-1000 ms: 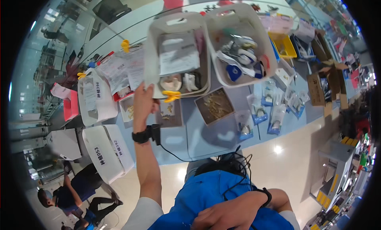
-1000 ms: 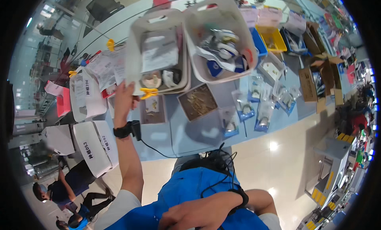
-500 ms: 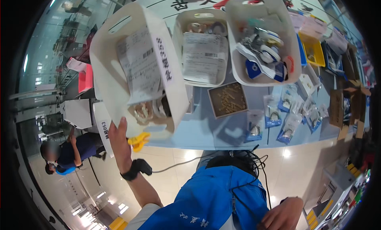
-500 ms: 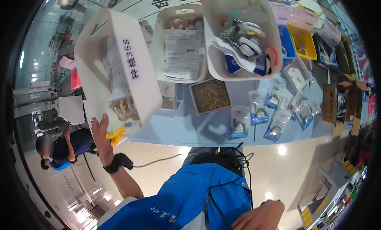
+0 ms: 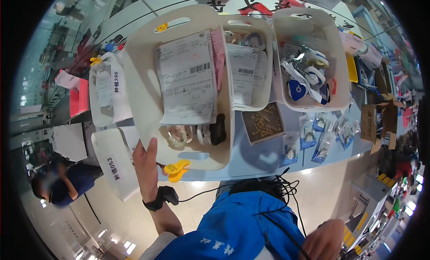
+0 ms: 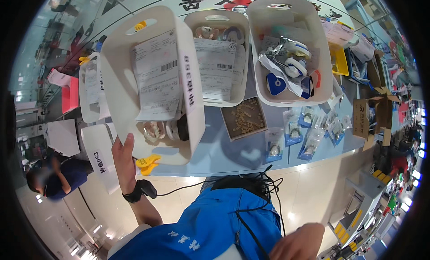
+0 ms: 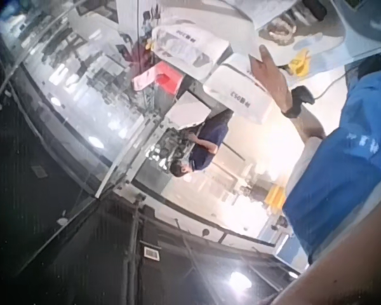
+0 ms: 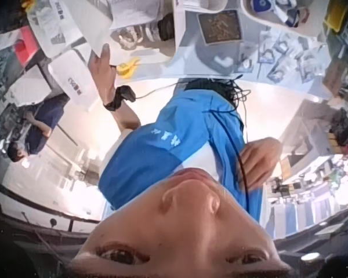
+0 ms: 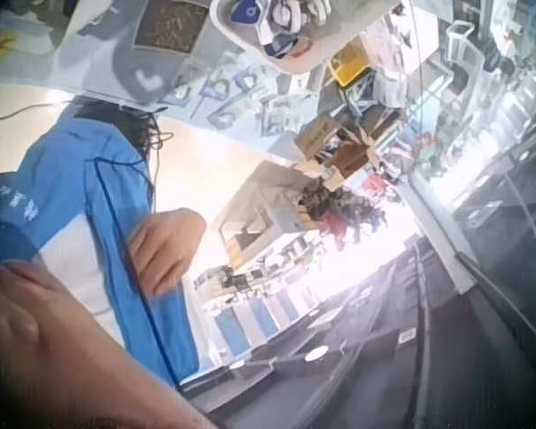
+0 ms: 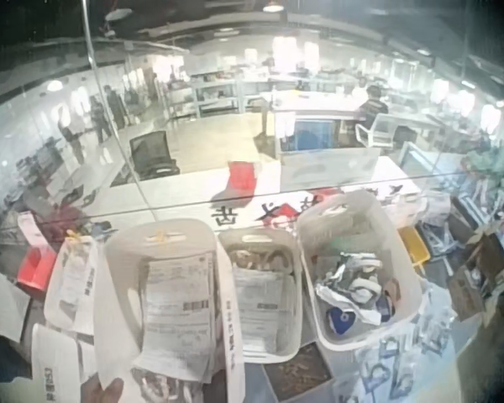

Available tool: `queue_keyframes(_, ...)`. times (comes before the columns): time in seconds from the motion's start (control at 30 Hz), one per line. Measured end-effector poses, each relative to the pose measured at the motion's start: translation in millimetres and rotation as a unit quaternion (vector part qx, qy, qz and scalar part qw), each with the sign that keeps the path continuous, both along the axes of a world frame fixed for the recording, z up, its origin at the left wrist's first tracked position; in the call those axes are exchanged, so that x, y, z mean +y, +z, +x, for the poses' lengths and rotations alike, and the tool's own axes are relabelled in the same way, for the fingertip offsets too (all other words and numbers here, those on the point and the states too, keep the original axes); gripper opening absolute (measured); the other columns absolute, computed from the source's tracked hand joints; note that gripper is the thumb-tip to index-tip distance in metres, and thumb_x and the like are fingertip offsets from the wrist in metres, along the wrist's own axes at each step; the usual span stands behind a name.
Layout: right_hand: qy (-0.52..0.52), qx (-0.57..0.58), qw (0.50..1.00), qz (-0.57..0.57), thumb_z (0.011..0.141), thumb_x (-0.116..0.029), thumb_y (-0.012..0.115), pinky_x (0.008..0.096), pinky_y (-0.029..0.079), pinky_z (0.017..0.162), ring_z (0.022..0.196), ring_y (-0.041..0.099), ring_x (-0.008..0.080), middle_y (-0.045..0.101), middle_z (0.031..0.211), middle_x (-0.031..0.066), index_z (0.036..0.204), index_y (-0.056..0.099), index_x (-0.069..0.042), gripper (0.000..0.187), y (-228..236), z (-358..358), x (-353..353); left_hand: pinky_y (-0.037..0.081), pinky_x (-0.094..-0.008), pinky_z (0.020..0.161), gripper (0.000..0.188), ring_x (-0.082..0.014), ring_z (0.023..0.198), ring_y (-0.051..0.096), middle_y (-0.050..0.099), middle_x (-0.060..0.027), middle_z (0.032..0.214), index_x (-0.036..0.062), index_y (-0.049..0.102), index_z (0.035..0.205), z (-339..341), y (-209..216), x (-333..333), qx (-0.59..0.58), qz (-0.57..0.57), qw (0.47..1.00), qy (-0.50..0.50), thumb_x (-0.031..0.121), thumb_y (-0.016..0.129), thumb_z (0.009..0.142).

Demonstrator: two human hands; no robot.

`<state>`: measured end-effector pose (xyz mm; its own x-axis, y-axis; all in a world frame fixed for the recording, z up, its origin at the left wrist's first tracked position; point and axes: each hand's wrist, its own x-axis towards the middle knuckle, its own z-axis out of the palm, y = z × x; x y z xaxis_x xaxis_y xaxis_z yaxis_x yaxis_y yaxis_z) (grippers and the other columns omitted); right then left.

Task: Sorting small medical components in plastic bags into labeled white bins.

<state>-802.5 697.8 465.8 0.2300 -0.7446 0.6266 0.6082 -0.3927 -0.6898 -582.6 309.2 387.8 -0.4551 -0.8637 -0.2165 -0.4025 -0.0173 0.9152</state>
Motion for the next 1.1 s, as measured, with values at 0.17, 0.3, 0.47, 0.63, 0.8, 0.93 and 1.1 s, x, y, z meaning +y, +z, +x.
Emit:
queue_keyframes(0.17, -0.423, 0.176, 0.671, 0.583, 0.101, -0.02, 0.065, 0.0275, 0.054, 0.073, 0.079, 0.07, 0.014, 0.074, 0.081, 0.009, 0.092, 0.073, 0.004, 0.027, -37.9, -10.7, -44.7, 0.039, -0.023, 0.035, 0.036, -0.0097, 0.047, 0.056, 0.068, -0.0061, 0.079, -0.0033, 0.062, 0.124, -60.8, -5.7, -18.1, 0.016, 0.073, 0.992, -0.098, 0.027, 0.057, 0.106)
queue_keyframes(0.3, -0.472, 0.134, 0.661, 0.567, 0.103, -0.02, 0.065, 0.0309, 0.055, 0.09, 0.102, 0.068, 0.0162, 0.071, 0.118, 0.0126, 0.143, 0.054, 0.006, 0.05, -128.1, -39.2, -103.4, 0.041, -0.0234, 0.038, 0.038, -0.0107, 0.045, 0.056, 0.068, -0.0078, 0.076, -0.004, 0.061, 0.127, -107.2, -9.0, -28.2, -0.01, 0.07, 0.987, -0.146, 0.027, 0.056, 0.106)
queue_keyframes(0.47, -0.494, 0.001, 0.713, 0.499, 0.102, -0.023, 0.063, 0.0324, 0.038, 0.116, 0.136, 0.055, 0.023, 0.053, 0.152, 0.0178, 0.149, 0.045, 0.011, 0.061, -171.4, -50.3, -132.9, 0.042, -0.0257, 0.038, 0.04, -0.0132, 0.043, 0.057, 0.066, -0.01, 0.069, -0.0055, 0.059, 0.132, -147.9, -6.8, -28.2, -0.013, 0.072, 0.977, -0.203, 0.023, 0.054, 0.104)
queue_keyframes(0.63, -0.524, -0.101, 0.687, 0.493, 0.104, -0.032, 0.061, 0.0316, 0.041, 0.111, 0.126, 0.058, 0.0206, 0.059, 0.142, 0.0159, 0.146, 0.047, 0.011, 0.061, -171.4, -56.8, -149.3, 0.043, -0.0255, 0.038, 0.037, -0.0121, 0.043, 0.056, 0.068, -0.0089, 0.075, 0.0006, 0.06, 0.133, -170.1, -46.5, -17.7, -0.097, 0.033, 0.973, -0.206, 0.023, 0.057, 0.103)
queue_keyframes(0.8, -0.565, 0.022, 0.686, 0.458, 0.104, -0.028, 0.057, 0.0378, 0.049, 0.099, 0.112, 0.066, 0.0256, 0.068, 0.127, 0.0177, 0.135, 0.056, 0.007, 0.048, -150.3, -54.7, -175.6, 0.052, -0.0471, 0.066, 0.036, -0.0415, 0.071, 0.069, 0.071, -0.0238, 0.083, -0.0039, 0.066, 0.119, -169.8, -97.7, -30.4, -0.141, -0.364, 0.884, -0.258, 0.025, 0.058, 0.1)
queue_keyframes(0.93, -0.64, 0.149, 0.581, 0.481, 0.092, -0.006, 0.047, 0.0455, 0.048, 0.101, 0.116, 0.062, 0.0473, 0.062, 0.126, 0.0336, 0.142, 0.049, 0.009, 0.052, -158.3, -47.9, -184.0, 0.048, -0.0552, 0.084, 0.031, -0.0512, 0.095, 0.065, 0.07, -0.0306, 0.095, -0.0051, 0.068, 0.107, -172.8, -96.8, -25.5, -0.199, -0.251, 0.918, -0.234, 0.023, 0.058, 0.1)
queue_keyframes(1.1, -0.666, 0.174, 0.571, 0.447, 0.095, -0.005, 0.046, 0.0452, 0.045, 0.107, 0.125, 0.058, 0.0478, 0.058, 0.135, 0.0348, 0.147, 0.044, 0.01, 0.054, -142.5, -31.0, -183.0, 0.049, -0.052, 0.085, 0.034, -0.0495, 0.096, 0.065, 0.07, -0.0311, 0.1, -0.0058, 0.069, 0.11, -157.3, -70.3, -21.2, -0.179, -0.218, 0.935, -0.216, 0.026, 0.06, 0.1)
